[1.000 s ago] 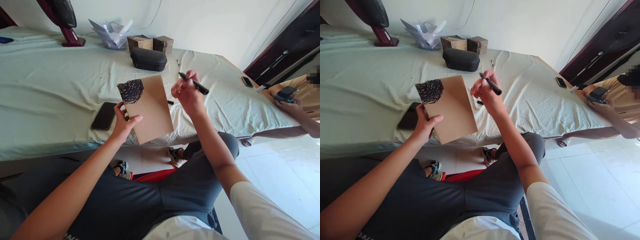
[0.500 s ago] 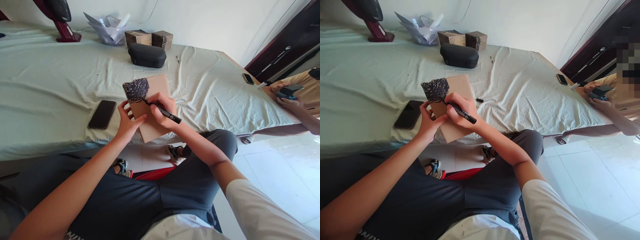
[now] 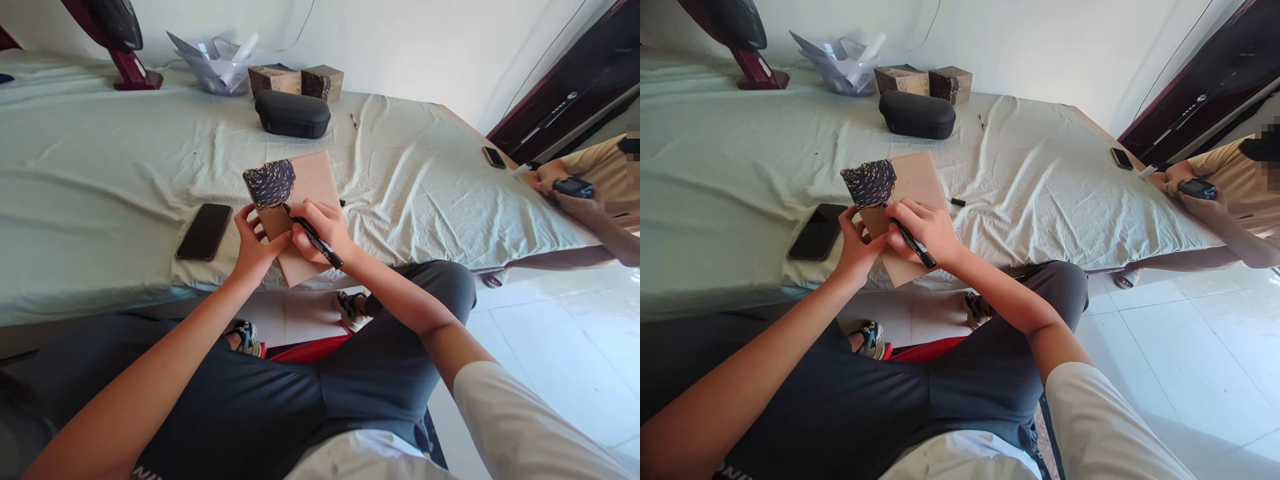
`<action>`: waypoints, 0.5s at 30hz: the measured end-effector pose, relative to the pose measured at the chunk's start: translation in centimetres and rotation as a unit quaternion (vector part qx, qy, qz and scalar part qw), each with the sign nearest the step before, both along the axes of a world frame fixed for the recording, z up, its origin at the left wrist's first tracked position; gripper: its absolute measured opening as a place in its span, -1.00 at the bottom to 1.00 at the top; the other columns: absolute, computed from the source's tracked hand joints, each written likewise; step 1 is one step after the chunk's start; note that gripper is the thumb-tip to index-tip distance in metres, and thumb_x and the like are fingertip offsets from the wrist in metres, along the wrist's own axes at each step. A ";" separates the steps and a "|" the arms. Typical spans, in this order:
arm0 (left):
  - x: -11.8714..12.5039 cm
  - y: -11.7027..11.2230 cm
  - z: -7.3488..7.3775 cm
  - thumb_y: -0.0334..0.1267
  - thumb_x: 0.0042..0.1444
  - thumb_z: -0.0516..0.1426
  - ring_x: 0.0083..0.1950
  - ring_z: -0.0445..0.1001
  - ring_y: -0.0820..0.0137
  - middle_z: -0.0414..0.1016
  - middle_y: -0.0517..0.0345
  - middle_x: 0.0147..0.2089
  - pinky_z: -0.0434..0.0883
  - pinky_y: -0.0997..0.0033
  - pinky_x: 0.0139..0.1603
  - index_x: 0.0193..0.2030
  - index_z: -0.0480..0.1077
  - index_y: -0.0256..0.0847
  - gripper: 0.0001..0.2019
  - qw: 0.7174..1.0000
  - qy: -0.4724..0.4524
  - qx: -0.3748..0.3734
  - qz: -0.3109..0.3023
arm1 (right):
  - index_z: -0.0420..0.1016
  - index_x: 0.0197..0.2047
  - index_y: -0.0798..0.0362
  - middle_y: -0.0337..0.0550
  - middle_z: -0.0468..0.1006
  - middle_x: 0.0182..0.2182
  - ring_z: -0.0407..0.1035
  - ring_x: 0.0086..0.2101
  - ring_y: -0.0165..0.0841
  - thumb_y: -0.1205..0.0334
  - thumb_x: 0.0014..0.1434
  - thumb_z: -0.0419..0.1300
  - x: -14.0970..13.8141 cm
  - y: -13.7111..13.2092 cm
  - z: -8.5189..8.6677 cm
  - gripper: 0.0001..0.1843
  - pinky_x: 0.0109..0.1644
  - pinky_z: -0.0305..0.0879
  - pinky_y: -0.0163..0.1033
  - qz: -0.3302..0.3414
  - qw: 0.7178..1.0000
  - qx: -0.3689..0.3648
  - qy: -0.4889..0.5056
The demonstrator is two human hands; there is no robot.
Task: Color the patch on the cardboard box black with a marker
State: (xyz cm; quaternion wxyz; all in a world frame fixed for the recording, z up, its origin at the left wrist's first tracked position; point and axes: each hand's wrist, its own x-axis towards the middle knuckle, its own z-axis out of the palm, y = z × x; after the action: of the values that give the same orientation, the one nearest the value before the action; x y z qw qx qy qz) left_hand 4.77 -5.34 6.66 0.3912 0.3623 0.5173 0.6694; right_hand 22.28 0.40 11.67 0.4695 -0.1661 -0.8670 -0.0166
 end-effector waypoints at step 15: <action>0.4 0.0 0.6 -0.23 -0.44 0.63 0.22 0.68 0.06 0.53 -0.05 0.25 0.69 0.33 -0.06 0.28 0.27 0.01 0.08 0.999 -0.034 -0.008 0.028 | 0.40 0.14 -0.05 -0.20 0.53 -0.24 0.47 -0.34 -0.28 0.20 0.62 -0.04 0.4 -0.1 -0.3 -0.78 -0.18 0.40 -0.17 -0.043 0.995 0.044 -0.082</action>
State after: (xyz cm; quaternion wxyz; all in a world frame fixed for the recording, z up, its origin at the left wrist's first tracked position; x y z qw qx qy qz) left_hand 5.13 -5.33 7.30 0.3924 0.3223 0.5188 0.6878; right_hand 22.63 0.30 11.37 0.4025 -0.1804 -0.8931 -0.0880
